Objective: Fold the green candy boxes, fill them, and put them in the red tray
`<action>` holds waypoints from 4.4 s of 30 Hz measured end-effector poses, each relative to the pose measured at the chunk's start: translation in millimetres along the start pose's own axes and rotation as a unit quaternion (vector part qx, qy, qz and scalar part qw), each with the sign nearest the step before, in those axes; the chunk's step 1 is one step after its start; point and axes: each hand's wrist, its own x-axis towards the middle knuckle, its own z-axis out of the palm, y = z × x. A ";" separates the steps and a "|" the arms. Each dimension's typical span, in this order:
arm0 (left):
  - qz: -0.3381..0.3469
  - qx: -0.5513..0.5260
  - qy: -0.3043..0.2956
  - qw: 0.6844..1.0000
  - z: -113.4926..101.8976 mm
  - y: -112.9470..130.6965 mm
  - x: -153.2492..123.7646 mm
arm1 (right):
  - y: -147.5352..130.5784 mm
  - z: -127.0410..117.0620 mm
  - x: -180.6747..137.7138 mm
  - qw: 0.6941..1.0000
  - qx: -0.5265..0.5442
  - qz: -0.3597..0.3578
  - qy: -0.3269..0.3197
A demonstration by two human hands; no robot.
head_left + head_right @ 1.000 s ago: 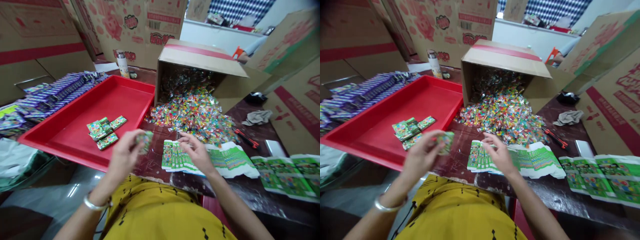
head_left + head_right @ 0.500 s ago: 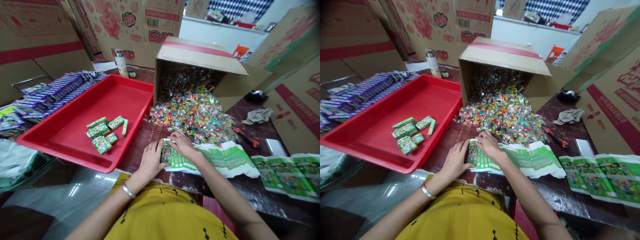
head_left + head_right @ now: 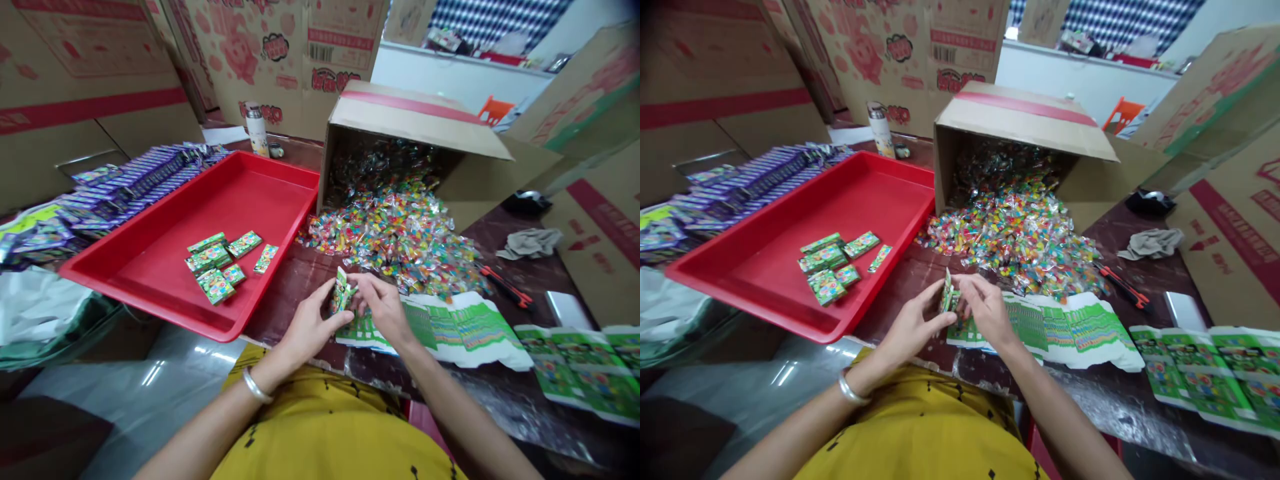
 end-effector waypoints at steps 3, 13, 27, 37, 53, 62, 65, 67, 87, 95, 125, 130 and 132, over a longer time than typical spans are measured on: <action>-0.068 -0.225 -0.074 0.969 -11.7 8.9 0.3 | -3.9 0.1 -8.5 0.995 -0.042 -0.039 -0.076; -0.140 -0.322 -0.043 0.935 -16.6 14.5 -8.9 | -29.5 -9.5 1.8 0.995 -0.042 0.014 -0.091; -0.007 -0.149 0.173 0.974 1.2 6.7 -19.0 | 9.1 35.5 -7.9 0.985 -0.004 -0.093 0.143; -0.018 -0.134 0.054 0.989 -16.4 15.5 -18.6 | 1.7 29.5 -5.1 0.985 -0.051 -0.141 0.083; -0.040 -0.132 0.061 0.989 -19.5 22.7 -19.2 | -15.2 5.4 20.2 0.998 0.028 0.021 -0.050; -0.077 -0.145 0.061 0.985 -18.1 10.3 -20.3 | -16.5 4.4 1.3 0.980 -0.112 -0.154 -0.058; -0.087 -0.162 0.056 0.981 -16.1 2.9 -20.4 | -15.6 -10.1 11.5 0.967 -0.136 -0.139 -0.163; -0.082 -0.161 0.063 0.981 -15.3 -2.6 -19.2 | -14.5 -21.5 30.4 0.953 -0.188 -0.144 -0.189; -0.189 -0.247 0.088 0.946 -17.9 -15.7 -7.3 | -17.8 -60.9 110.0 0.950 -0.191 -0.169 0.181; -0.155 -0.242 0.083 0.954 -14.1 -12.1 -7.8 | -17.5 -53.2 94.6 0.920 -0.286 -0.191 0.186; -0.044 -0.215 0.068 0.973 -8.9 20.2 -16.0 | -19.3 10.9 4.6 0.995 -0.031 -0.090 0.016; -0.046 -0.201 0.077 0.975 -7.5 19.8 -16.4 | -13.4 18.7 1.0 0.993 -0.049 -0.107 0.021; -0.040 -0.209 0.091 0.973 -7.3 20.2 -16.1 | -14.7 21.0 0.5 0.989 -0.040 -0.135 0.048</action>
